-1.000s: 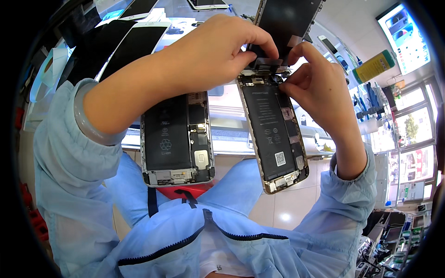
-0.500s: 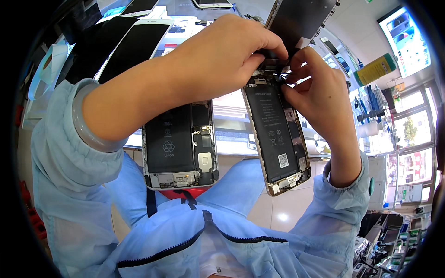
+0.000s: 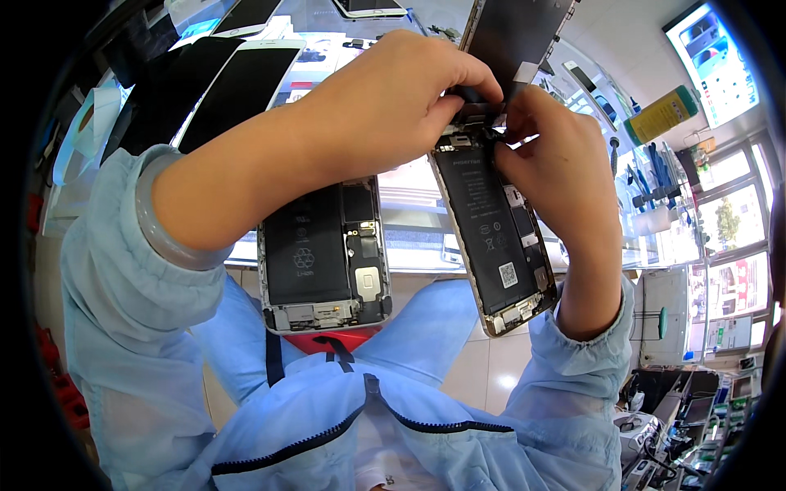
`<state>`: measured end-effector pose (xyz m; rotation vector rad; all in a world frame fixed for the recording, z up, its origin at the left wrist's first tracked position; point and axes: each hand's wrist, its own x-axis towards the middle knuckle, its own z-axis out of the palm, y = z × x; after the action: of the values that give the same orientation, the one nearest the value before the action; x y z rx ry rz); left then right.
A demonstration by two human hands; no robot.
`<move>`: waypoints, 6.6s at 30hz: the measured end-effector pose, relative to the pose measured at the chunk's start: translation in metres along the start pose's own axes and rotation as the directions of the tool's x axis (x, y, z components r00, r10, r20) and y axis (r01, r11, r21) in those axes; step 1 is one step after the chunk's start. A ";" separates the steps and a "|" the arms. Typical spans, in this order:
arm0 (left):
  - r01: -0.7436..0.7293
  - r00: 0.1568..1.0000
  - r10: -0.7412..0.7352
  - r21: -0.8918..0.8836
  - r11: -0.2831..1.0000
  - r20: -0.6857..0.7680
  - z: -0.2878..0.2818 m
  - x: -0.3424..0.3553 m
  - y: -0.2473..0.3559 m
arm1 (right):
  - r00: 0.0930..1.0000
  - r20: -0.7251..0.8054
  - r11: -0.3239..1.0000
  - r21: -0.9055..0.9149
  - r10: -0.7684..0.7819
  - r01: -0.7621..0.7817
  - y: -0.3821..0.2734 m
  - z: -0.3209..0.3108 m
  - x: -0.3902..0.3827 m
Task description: The person uses a prying tool to open a white smartphone and then uses a screwdriver to remove screws and a camera module from the internal chassis. The removed camera is briefly inspected before the clip ends.
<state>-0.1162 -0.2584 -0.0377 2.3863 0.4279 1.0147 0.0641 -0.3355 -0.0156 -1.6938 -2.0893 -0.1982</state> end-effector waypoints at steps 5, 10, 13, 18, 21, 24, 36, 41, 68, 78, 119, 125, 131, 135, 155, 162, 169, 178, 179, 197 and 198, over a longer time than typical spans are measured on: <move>0.101 0.995 -0.101 -0.038 0.994 0.004 -0.002 -0.001 0.002 | 0.987 0.052 0.928 0.338 0.149 -0.158 0.016 -0.016 -0.002; 0.096 0.995 -0.096 -0.024 0.995 0.014 -0.002 0.000 0.003 | 0.982 0.144 0.934 0.315 0.126 -0.166 0.007 -0.013 -0.001; 0.071 0.997 -0.071 -0.022 0.997 0.012 -0.002 0.000 0.001 | 0.980 0.145 0.952 0.257 0.135 -0.169 0.002 -0.011 0.001; 0.055 0.998 -0.055 -0.016 0.998 0.017 -0.002 0.000 0.000 | 0.983 0.126 0.963 0.220 0.131 -0.156 0.002 -0.010 0.002; 0.021 1.000 -0.021 -0.003 1.000 0.009 -0.002 0.000 0.000 | 0.984 0.125 0.972 0.179 0.127 -0.149 0.002 -0.009 0.003; 0.035 0.999 -0.035 -0.027 0.999 0.010 -0.002 0.000 0.000 | 0.984 0.136 0.979 0.154 0.116 -0.137 0.003 -0.011 0.006; 0.060 0.998 -0.059 -0.050 0.997 0.014 -0.001 0.001 -0.001 | 0.985 0.119 0.973 0.182 0.123 -0.143 0.006 -0.007 0.004; 0.018 1.000 -0.018 -0.015 1.000 -0.017 -0.001 0.000 -0.001 | 0.986 -0.005 0.938 0.306 0.169 -0.160 0.030 -0.021 -0.005; 0.035 0.999 -0.035 -0.065 0.997 0.000 -0.001 -0.002 -0.004 | 0.908 0.243 0.926 0.253 -0.341 0.280 0.027 -0.019 0.019; 0.021 0.999 -0.020 -0.037 0.999 0.027 -0.002 0.000 -0.004 | 0.914 0.095 0.905 0.209 -0.395 0.370 0.029 -0.008 0.008; 0.252 0.964 -0.259 -0.104 0.962 -0.053 -0.016 -0.004 0.014 | 0.919 -0.310 0.544 0.740 -0.244 0.394 0.068 -0.008 0.036; 0.383 0.923 -0.384 -0.159 0.910 0.027 -0.016 -0.007 0.013 | 0.872 -0.399 0.553 0.674 -0.285 0.489 0.072 0.019 0.037; 0.411 0.912 -0.407 -0.154 0.899 0.059 -0.017 -0.006 0.014 | 0.873 -0.396 0.523 0.698 -0.286 0.488 0.074 0.020 0.032; 0.404 0.915 -0.401 -0.144 0.903 0.051 -0.018 -0.005 0.012 | 0.876 -0.395 0.499 0.720 -0.277 0.482 0.074 0.018 0.031; 0.203 0.978 -0.206 0.062 0.977 0.045 -0.017 -0.007 0.008 | 0.880 -0.364 0.560 0.678 -0.305 0.475 0.072 0.017 0.027; 0.273 0.961 -0.273 0.015 0.962 0.046 -0.015 -0.007 0.011 | 0.870 -0.362 0.607 0.624 -0.335 0.493 0.074 0.013 0.027; 0.284 0.957 -0.285 0.023 0.958 0.056 -0.014 -0.007 0.009 | 0.856 -0.379 0.595 0.616 -0.350 0.516 0.072 0.014 0.027; 0.261 0.964 -0.264 0.066 0.963 0.037 -0.012 -0.006 0.010 | 0.787 -0.386 0.654 0.441 -0.481 0.615 0.068 0.010 0.026; 0.261 0.964 -0.264 0.071 0.963 0.037 -0.011 -0.006 0.010 | 0.773 -0.403 0.632 0.447 -0.490 0.633 0.066 0.010 0.026; 0.255 0.965 -0.261 0.124 0.959 0.036 -0.009 -0.005 0.014 | 0.734 -0.375 0.613 0.404 -0.567 0.679 0.058 -0.003 0.014; 0.241 0.969 -0.247 0.131 0.962 0.028 -0.009 -0.005 0.013 | 0.724 -0.364 0.606 0.397 -0.586 0.690 0.056 -0.004 0.012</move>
<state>-0.1250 -0.2685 -0.0283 2.3863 0.7704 0.8438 0.1167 -0.3134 -0.0162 -0.5299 -2.2430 -0.0129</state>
